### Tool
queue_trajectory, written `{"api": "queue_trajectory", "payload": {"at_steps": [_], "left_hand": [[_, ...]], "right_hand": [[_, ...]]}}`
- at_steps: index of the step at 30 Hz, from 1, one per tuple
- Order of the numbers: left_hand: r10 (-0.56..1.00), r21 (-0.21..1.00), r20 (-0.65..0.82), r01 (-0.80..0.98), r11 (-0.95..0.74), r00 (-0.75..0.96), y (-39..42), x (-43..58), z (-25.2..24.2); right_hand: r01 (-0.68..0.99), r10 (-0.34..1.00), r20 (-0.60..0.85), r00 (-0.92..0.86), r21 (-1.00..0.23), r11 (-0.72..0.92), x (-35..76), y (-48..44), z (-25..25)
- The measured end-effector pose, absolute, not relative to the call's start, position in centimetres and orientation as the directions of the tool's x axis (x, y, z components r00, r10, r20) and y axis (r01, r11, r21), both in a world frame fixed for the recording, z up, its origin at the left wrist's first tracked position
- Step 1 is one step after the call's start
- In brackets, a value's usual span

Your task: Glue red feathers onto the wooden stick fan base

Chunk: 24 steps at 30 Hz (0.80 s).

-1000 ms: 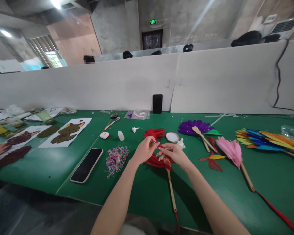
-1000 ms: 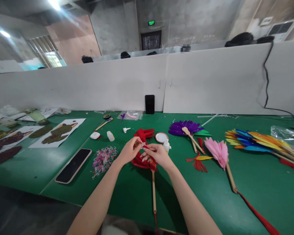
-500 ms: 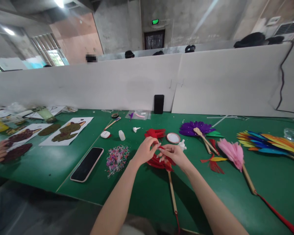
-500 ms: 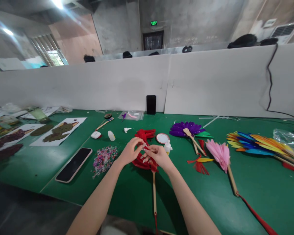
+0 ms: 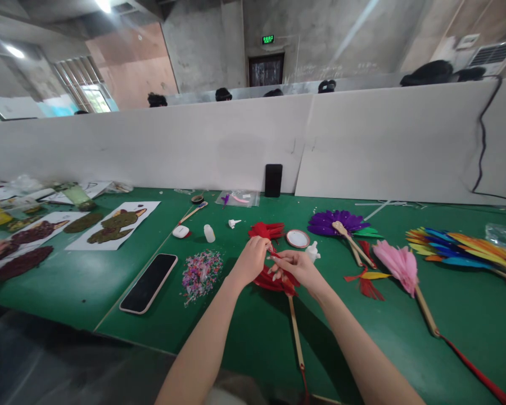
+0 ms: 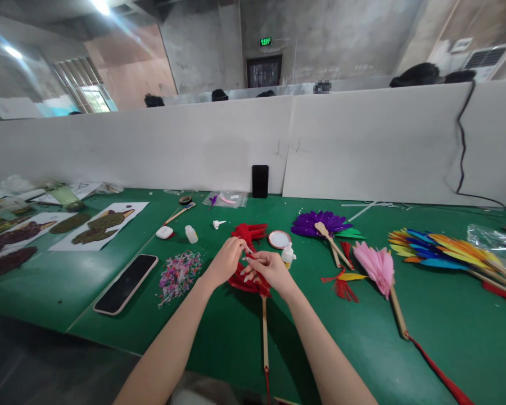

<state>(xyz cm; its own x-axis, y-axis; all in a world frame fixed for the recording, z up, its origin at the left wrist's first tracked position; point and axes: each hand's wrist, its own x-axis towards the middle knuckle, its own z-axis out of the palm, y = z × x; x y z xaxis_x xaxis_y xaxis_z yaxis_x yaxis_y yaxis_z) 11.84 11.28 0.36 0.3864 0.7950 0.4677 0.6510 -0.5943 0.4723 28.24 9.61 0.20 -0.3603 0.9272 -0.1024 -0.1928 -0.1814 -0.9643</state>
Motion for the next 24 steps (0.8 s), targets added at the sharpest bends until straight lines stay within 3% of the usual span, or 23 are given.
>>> {"api": "queue_trajectory", "payload": {"at_steps": [7,24], "left_hand": [[0.824,0.635,0.434,0.525,-0.567,0.365,10.7,11.6,1.6],[0.856,0.703,0.375,0.493,-0.512,0.355,10.7,11.7,1.6]], "right_hand": [[-0.213,0.931,-0.094,-0.353,-0.961,-0.177,28.4,9.7,0.5],[-0.170,0.934,-0.099,-0.344,-0.971,-0.166,28.3,9.6,0.9]]}}
